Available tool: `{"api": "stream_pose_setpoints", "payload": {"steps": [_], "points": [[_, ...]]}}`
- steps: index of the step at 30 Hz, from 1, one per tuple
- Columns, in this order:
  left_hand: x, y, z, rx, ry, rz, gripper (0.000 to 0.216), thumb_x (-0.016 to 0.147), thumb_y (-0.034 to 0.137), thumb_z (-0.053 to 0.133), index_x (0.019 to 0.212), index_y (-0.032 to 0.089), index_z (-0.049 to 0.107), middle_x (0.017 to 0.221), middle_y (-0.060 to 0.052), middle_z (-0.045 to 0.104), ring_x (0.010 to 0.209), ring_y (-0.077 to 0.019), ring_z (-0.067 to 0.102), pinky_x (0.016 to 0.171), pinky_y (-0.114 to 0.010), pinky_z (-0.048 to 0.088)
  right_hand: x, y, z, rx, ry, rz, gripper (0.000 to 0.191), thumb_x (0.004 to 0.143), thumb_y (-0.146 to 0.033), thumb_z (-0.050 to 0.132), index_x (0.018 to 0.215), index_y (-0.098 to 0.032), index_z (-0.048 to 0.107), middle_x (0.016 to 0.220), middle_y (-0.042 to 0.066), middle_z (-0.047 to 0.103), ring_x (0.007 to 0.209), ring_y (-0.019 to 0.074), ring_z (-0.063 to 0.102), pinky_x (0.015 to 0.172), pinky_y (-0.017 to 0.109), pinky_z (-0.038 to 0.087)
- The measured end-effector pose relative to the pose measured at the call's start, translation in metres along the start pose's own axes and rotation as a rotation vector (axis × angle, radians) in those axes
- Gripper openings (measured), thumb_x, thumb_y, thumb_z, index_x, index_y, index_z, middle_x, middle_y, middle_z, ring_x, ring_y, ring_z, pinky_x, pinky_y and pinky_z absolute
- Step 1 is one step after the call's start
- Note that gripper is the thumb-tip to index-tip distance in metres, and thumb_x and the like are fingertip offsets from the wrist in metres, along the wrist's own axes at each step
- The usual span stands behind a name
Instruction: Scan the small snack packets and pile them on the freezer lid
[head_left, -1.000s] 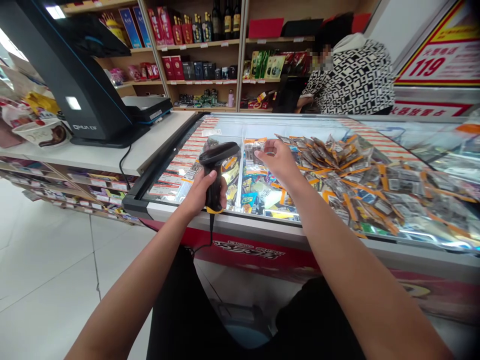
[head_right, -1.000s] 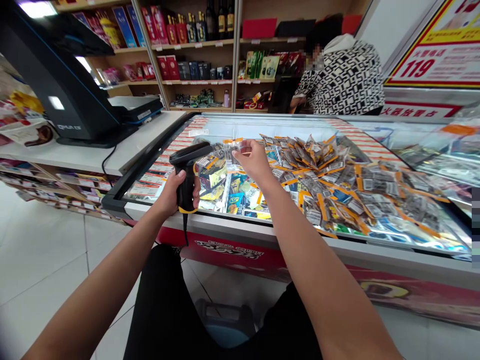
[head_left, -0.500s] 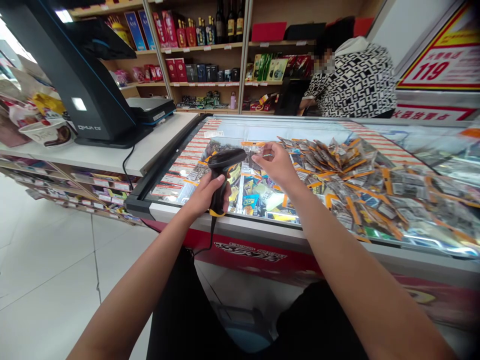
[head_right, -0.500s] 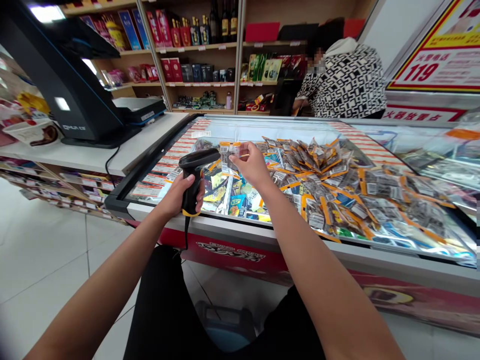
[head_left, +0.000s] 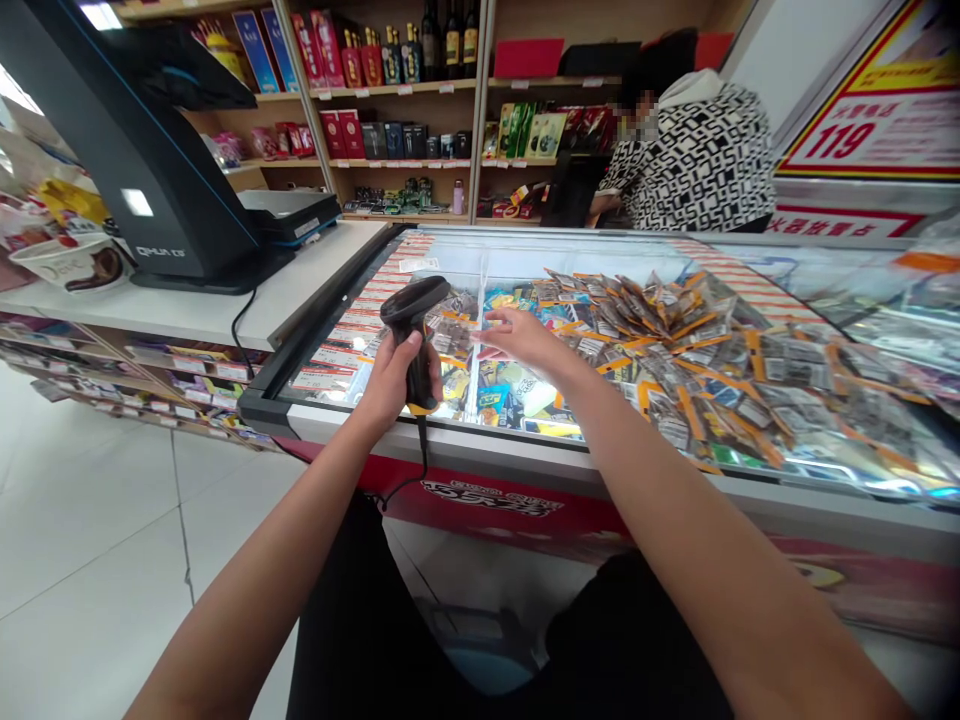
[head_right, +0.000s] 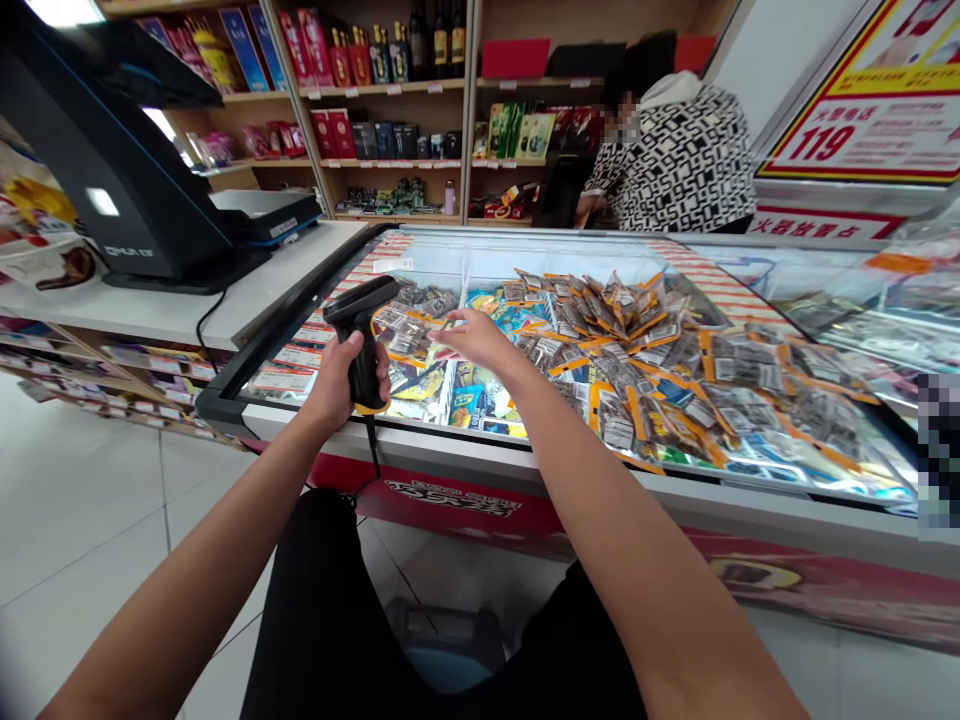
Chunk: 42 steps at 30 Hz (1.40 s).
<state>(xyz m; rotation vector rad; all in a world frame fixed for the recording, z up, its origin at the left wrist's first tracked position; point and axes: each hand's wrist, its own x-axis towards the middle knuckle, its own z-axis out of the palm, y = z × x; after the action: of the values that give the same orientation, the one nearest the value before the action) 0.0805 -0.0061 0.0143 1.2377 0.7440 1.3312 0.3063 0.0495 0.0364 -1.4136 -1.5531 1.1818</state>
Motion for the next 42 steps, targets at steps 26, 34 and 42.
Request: {"api": "stream_pose_setpoints", "payload": {"steps": [26, 34, 42], "points": [[-0.004, 0.000, -0.008, 0.050, -0.082, -0.087, 0.043, 0.089, 0.062, 0.080, 0.102, 0.026, 0.062, 0.067, 0.002, 0.065, 0.049, -0.0214, 0.068, 0.042, -0.030, 0.050, -0.023, 0.005, -0.051, -0.983, 0.362, 0.267, 0.060, 0.101, -0.059, 0.077, 0.144, -0.017, 0.075, 0.171, 0.027, 0.052, 0.161, 0.0506, 0.041, 0.129, 0.069, 0.035], [0.034, 0.002, 0.008, 0.006, -0.190, -0.092, 0.047, 0.084, 0.063, 0.080, 0.101, 0.023, 0.061, 0.060, 0.002, 0.062, 0.038, -0.0171, 0.057, 0.038, -0.028, 0.043, -0.023, 0.007, -0.057, -0.911, 0.288, 0.217, 0.069, 0.099, -0.031, 0.076, 0.164, -0.015, 0.060, 0.173, 0.028, 0.047, 0.159, 0.0502, 0.045, 0.121, 0.060, 0.049], [0.046, 0.000, 0.009, -0.032, -0.247, -0.124, 0.056, 0.080, 0.067, 0.081, 0.104, 0.021, 0.060, 0.058, 0.005, 0.060, 0.036, -0.0165, 0.056, 0.037, -0.027, 0.044, -0.025, 0.006, -0.067, -0.901, 0.381, 0.171, 0.077, 0.103, -0.059, 0.071, 0.160, -0.008, 0.060, 0.168, 0.029, 0.053, 0.163, 0.0491, 0.042, 0.131, 0.057, 0.039]]}}
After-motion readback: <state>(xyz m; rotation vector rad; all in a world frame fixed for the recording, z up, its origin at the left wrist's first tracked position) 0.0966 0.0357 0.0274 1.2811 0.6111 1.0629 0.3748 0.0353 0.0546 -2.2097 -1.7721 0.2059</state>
